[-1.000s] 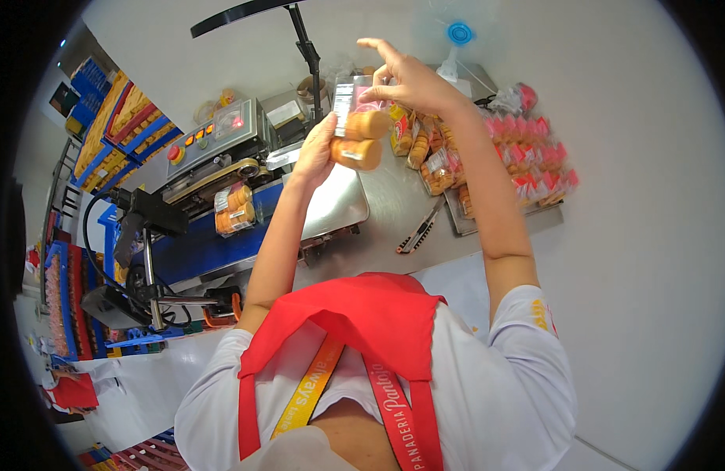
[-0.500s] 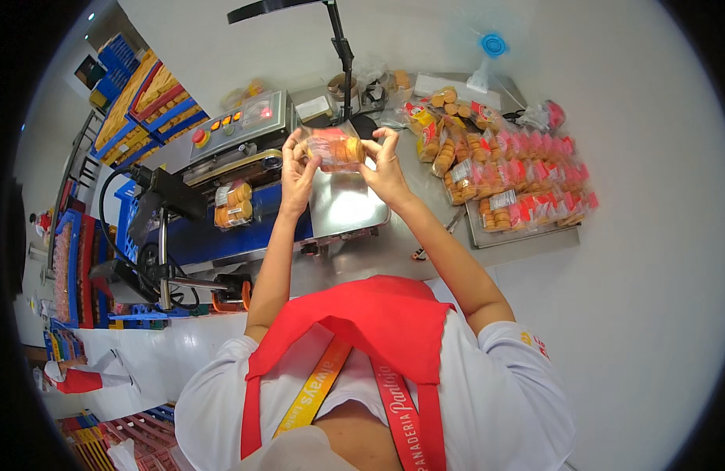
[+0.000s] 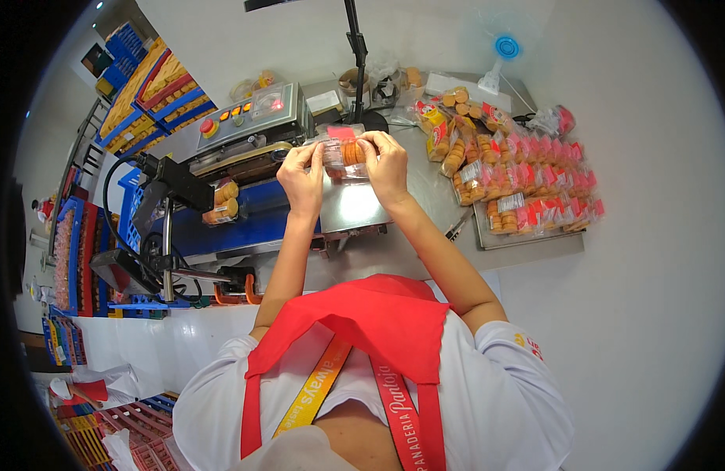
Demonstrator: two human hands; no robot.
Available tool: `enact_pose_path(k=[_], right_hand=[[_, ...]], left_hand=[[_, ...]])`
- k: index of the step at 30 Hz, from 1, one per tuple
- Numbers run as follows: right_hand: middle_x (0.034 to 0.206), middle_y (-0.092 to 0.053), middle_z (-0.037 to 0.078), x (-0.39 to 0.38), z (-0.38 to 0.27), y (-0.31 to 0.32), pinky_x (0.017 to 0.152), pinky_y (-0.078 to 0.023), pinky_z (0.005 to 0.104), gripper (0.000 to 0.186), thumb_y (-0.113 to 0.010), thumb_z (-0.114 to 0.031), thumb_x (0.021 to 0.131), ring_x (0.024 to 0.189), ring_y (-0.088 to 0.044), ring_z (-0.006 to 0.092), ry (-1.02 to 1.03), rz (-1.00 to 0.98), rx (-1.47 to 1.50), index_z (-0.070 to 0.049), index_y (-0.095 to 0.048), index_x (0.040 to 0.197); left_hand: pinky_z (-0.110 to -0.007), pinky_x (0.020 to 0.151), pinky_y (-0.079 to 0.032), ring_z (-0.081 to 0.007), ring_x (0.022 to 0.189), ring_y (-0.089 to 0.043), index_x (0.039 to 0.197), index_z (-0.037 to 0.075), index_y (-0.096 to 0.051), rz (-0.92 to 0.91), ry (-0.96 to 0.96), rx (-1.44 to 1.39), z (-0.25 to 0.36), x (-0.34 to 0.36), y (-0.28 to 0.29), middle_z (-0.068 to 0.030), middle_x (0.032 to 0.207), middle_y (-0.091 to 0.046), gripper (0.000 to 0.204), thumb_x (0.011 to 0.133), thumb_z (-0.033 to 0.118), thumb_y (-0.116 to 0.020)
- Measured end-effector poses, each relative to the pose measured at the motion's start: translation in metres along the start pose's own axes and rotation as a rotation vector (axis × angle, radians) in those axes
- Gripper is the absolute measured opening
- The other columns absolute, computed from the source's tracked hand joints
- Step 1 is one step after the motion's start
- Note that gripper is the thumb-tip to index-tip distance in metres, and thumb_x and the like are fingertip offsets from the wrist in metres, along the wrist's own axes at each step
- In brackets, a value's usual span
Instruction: The person moves a metal tray on a stainless steel table, then repeatedly picks up individually wrapped bread rolls from a blue crate and places them onto the tray. The person then picks up each roll and places it into a packaging machine, which seals the roll in a plastic bag. The person then places the packaged roll onto the tray.
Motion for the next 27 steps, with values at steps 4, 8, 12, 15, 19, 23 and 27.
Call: enact_pose_path(k=[4, 8, 12, 15, 19, 23, 27], right_hand=[[0.080, -0.061, 0.008, 0.005, 0.013, -0.004, 0.067, -0.047, 0.0288, 0.007, -0.060, -0.006, 0.083, 0.073, -0.060, 0.0190, -0.042, -0.067, 0.103, 0.000, -0.063, 0.084], [0.096, -0.063, 0.005, 0.011, 0.017, 0.004, 0.076, -0.046, 0.0241, 0.009, -0.061, -0.007, 0.085, 0.085, -0.057, 0.0104, -0.042, -0.192, 0.245, 0.000, -0.064, 0.086], [0.094, -0.065, 0.005, 0.017, 0.038, 0.000, 0.079, -0.046, 0.0236, 0.010, -0.064, -0.009, 0.085, 0.085, -0.057, 0.0086, -0.150, -0.311, 0.476, 0.001, -0.067, 0.087], [0.087, -0.066, 0.004, 0.016, 0.034, 0.001, 0.078, -0.046, 0.0231, 0.010, -0.066, -0.008, 0.084, 0.082, -0.057, 0.0083, -0.115, -0.255, 0.421, 0.000, -0.068, 0.088], [0.081, -0.067, 0.003, 0.005, 0.017, 0.008, 0.075, -0.046, 0.0224, 0.008, -0.067, -0.006, 0.081, 0.079, -0.059, 0.0073, -0.067, -0.177, 0.308, 0.000, -0.068, 0.086], [0.081, -0.067, 0.004, -0.010, -0.007, 0.017, 0.073, -0.047, 0.0228, 0.013, -0.072, -0.006, 0.077, 0.075, -0.061, 0.0077, -0.088, -0.114, 0.334, -0.001, -0.065, 0.087], [0.074, -0.067, 0.009, 0.003, 0.014, 0.006, 0.063, -0.048, 0.0241, 0.031, -0.073, -0.006, 0.075, 0.067, -0.061, 0.0100, -0.260, -0.152, 0.272, -0.001, -0.050, 0.095]], left_hand=[[-0.023, 0.067, -0.048, -0.0109, 0.071, -0.059, 0.091, 0.000, -0.069, -0.147, 0.443, -0.399, -0.031, 0.002, -0.005, -0.0017, 0.080, -0.064, 0.013, 0.082, 0.008, -0.067], [-0.027, 0.084, -0.046, -0.0118, 0.096, -0.056, 0.091, -0.001, -0.069, -0.312, 0.432, -0.711, -0.030, 0.009, 0.004, -0.0077, 0.106, -0.062, 0.013, 0.081, 0.008, -0.067], [-0.027, 0.086, -0.046, -0.0128, 0.098, -0.057, 0.092, 0.000, -0.069, -0.418, 0.294, -0.762, -0.050, 0.021, -0.002, -0.0106, 0.110, -0.062, 0.013, 0.082, 0.006, -0.067], [-0.025, 0.083, -0.047, -0.0118, 0.090, -0.060, 0.093, 0.001, -0.070, -0.414, 0.328, -0.814, -0.052, 0.022, -0.002, -0.0088, 0.100, -0.066, 0.012, 0.082, 0.005, -0.067], [-0.022, 0.075, -0.049, -0.0097, 0.080, -0.062, 0.092, 0.001, -0.065, -0.340, 0.348, -0.800, -0.037, 0.013, 0.007, -0.0063, 0.086, -0.068, 0.012, 0.081, 0.000, -0.067], [-0.022, 0.071, -0.049, -0.0095, 0.079, -0.063, 0.092, 0.004, -0.052, -0.353, 0.329, -0.725, -0.024, 0.008, 0.024, -0.0081, 0.083, -0.068, 0.020, 0.081, -0.002, -0.067], [-0.024, 0.067, -0.049, -0.0097, 0.072, -0.063, 0.087, 0.005, -0.050, -0.390, 0.300, -0.253, -0.027, 0.023, 0.020, -0.0070, 0.075, -0.068, 0.022, 0.077, 0.007, -0.070]])
Point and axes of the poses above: each hand's wrist, its own x-axis towards the middle knuckle, its own y-axis out of the back of the hand, z = x × y, the point moved 2 cm from there along x, towards the middle knuckle
